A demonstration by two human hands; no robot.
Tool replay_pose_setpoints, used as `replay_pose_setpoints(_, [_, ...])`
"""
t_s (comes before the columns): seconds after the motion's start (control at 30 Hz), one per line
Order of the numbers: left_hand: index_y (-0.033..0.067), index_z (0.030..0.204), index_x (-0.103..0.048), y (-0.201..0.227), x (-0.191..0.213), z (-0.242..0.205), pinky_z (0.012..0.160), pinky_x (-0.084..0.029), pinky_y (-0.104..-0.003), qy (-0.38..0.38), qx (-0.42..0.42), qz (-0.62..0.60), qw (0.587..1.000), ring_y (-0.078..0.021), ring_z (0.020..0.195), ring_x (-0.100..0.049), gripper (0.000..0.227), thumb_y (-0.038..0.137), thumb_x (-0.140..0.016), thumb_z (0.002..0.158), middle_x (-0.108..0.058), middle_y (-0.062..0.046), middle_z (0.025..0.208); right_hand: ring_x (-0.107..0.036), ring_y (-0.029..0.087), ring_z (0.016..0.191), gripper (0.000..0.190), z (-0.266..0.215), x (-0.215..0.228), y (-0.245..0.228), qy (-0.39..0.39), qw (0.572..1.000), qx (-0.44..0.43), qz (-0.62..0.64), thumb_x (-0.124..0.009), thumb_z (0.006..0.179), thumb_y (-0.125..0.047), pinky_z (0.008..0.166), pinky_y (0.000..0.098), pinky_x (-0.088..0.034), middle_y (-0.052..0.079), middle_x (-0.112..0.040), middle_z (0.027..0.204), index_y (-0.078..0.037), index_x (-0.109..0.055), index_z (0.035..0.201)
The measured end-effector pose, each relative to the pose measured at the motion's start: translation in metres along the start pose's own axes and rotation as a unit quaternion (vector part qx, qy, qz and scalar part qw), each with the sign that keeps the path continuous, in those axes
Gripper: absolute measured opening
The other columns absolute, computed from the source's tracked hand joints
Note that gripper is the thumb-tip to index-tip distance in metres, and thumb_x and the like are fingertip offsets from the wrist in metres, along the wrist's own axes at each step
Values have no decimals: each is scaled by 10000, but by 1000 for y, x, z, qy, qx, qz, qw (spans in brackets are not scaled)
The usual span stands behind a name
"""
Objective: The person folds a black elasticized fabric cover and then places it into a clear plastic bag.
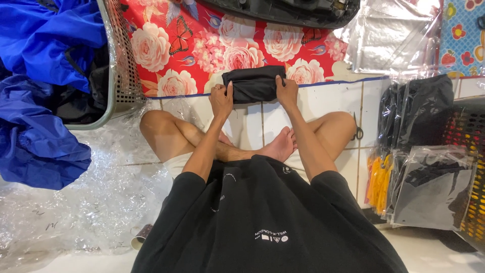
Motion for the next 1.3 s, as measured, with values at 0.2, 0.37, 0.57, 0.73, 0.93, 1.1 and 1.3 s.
replay_pose_setpoints(0.2, [9, 645, -662, 15, 6, 6, 727, -440, -471, 7, 5, 33, 999, -342, 849, -577, 608, 397, -499, 1084, -610, -170, 836, -565, 338, 1111, 288, -50, 21, -107, 240, 921, 261, -160, -641, 880, -27, 986, 467, -397, 128, -582, 1089, -39, -620, 1168])
replay_pose_setpoints(0.37, [50, 663, -696, 5, -3, 14, 755, -477, -508, -2, 10, 65, 998, -347, 913, -581, 593, 474, -530, 1044, -634, -155, 861, -417, 364, 1437, 505, -64, -39, -142, -51, 868, 413, -270, -575, 1050, -315, 1201, 581, -182, 204, -498, 1501, -88, -509, 1496])
replay_pose_setpoints(0.57, [63, 798, -671, -33, -17, 12, 805, -476, -561, -9, 107, 84, 991, -345, 963, -626, 488, 504, -591, 992, -681, -145, 864, -230, 326, 1558, 587, -39, -86, -78, -99, 874, 343, -330, -373, 1123, -465, 1202, 705, 4, 150, -350, 1654, -158, -355, 1623])
replay_pose_setpoints(0.73, [51, 1218, -605, 63, 42, 3, 1001, -395, -546, 54, -91, 137, 985, -346, 983, -627, 363, 359, -608, 1025, -637, -179, 951, -167, 326, 1572, 586, -43, -92, -74, -76, 863, 351, -354, -329, 1128, -420, 1186, 732, 21, 138, -271, 1689, -162, -267, 1651])
replay_pose_setpoints(0.93, [165, 1654, -211, 25, -21, -5, 1272, -122, -465, -157, -317, 249, 902, -207, 1582, -167, 655, 515, -313, 1109, -192, -44, 1721, -109, 317, 1575, 644, -43, -95, -62, -38, 859, 349, -373, -273, 1106, -478, 1180, 745, 16, 120, -195, 1710, -148, -224, 1656])
replay_pose_setpoints(1.1, [173, 1670, -175, 12, -19, 3, 1276, -111, -478, -214, -274, 233, 908, -191, 1593, -123, 571, 366, -271, 1141, -127, -28, 1738, -149, 337, 1572, 651, -32, -71, -46, -36, 885, 307, -347, -374, 1102, -457, 1173, 739, 0, 159, -250, 1697, -117, -268, 1648])
replay_pose_setpoints(1.3, [227, 1669, -179, 0, -22, 14, 1271, -125, -509, -229, -274, 219, 908, -157, 1589, -127, 673, 539, -367, 1103, -136, 35, 1731, -91, 262, 1593, 617, -21, -44, -29, -54, 884, 275, -373, -253, 1117, -492, 1196, 654, 92, 45, -163, 1733, -221, -222, 1670])
Point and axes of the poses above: each hand's wrist, its own z-axis towards the middle knuckle, its own x-axis out of the back of the hand, y = z × x, the point moved 6 cm from there along z, towards the middle knuckle
